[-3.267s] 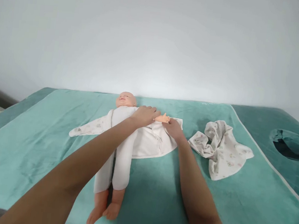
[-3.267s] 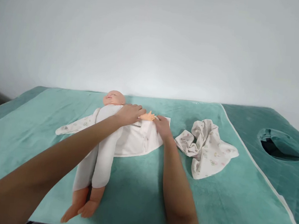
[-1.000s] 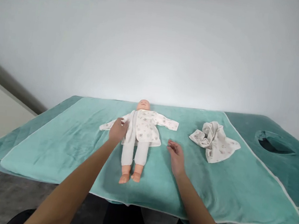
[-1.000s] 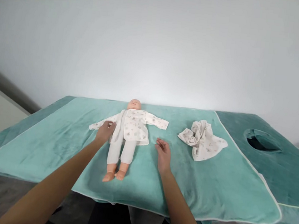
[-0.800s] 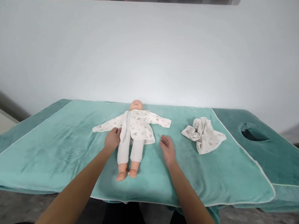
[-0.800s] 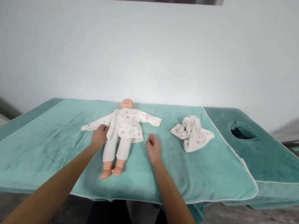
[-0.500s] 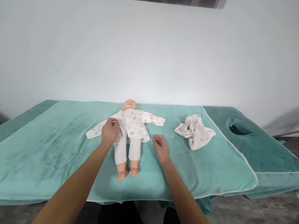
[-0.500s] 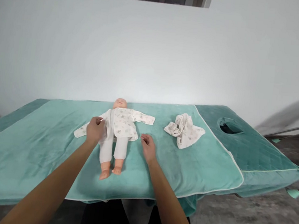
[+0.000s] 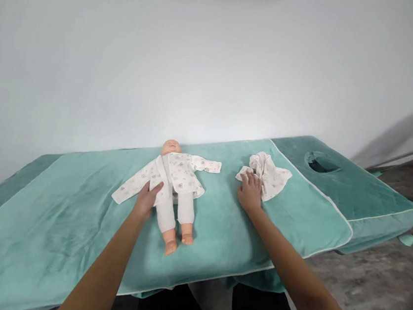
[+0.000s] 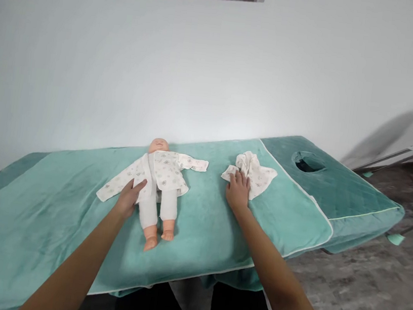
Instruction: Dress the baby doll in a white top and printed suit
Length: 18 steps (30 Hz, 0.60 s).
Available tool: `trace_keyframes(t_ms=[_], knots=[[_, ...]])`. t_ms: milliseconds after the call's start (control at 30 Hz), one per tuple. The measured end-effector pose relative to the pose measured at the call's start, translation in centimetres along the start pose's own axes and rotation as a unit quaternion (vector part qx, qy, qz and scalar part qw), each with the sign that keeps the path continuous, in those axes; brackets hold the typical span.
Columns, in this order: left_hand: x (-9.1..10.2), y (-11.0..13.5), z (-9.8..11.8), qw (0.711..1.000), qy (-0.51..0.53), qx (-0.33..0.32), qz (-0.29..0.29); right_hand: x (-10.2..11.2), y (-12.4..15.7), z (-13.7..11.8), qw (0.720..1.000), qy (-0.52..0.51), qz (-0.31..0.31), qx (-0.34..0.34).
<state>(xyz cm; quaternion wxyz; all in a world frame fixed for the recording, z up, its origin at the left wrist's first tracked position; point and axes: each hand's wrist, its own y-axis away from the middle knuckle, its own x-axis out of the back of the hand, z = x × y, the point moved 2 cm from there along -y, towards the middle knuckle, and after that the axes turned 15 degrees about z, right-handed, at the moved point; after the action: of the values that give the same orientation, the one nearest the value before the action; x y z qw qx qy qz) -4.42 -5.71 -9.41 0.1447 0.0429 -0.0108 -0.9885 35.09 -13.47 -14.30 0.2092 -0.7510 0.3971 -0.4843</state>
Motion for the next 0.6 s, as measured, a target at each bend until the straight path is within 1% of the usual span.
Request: trace_keyframes(t_ms=[67,133,200,267,367,467,533,600], knots=[[-1.4,-1.0,-0.4,1.0,0.028,0.008,0.012,1.3,-0.9,2.1,0.999,0.047,-0.002,-0.01],[-2.9,-1.9,-0.6,0.998,0.053,0.024,0.021,2.3,-1.4,3.0,0.998,0.061,-0.015,-0.03],[-4.1,-2.5,-0.7,0.996,0.073,0.036,0.024,2.8,-1.5,3.0,0.997,0.042,-0.029,-0.056],[-4.6,-2.5,-0.7,0.994,0.091,0.046,0.025,3.0,-1.4,2.6,0.993,-0.023,-0.022,-0.118],[-3.8,-1.6,-1.3,0.987,0.142,0.062,0.032,3.3,-1.2,2.5,0.963,-0.125,0.016,-0.239],[-2.1,-0.3,-2.6,0.974,0.211,0.065,0.05,4.0,-1.3,2.9,0.932,-0.177,0.059,-0.311],[-1.2,0.2,-3.5,0.966,0.243,0.058,0.066,4.5,-1.5,2.8,0.902,-0.23,0.09,-0.354],[-0.8,0.5,-3.9,0.961,0.26,0.051,0.074,4.8,-1.9,1.7,0.856,-0.317,0.115,-0.393]])
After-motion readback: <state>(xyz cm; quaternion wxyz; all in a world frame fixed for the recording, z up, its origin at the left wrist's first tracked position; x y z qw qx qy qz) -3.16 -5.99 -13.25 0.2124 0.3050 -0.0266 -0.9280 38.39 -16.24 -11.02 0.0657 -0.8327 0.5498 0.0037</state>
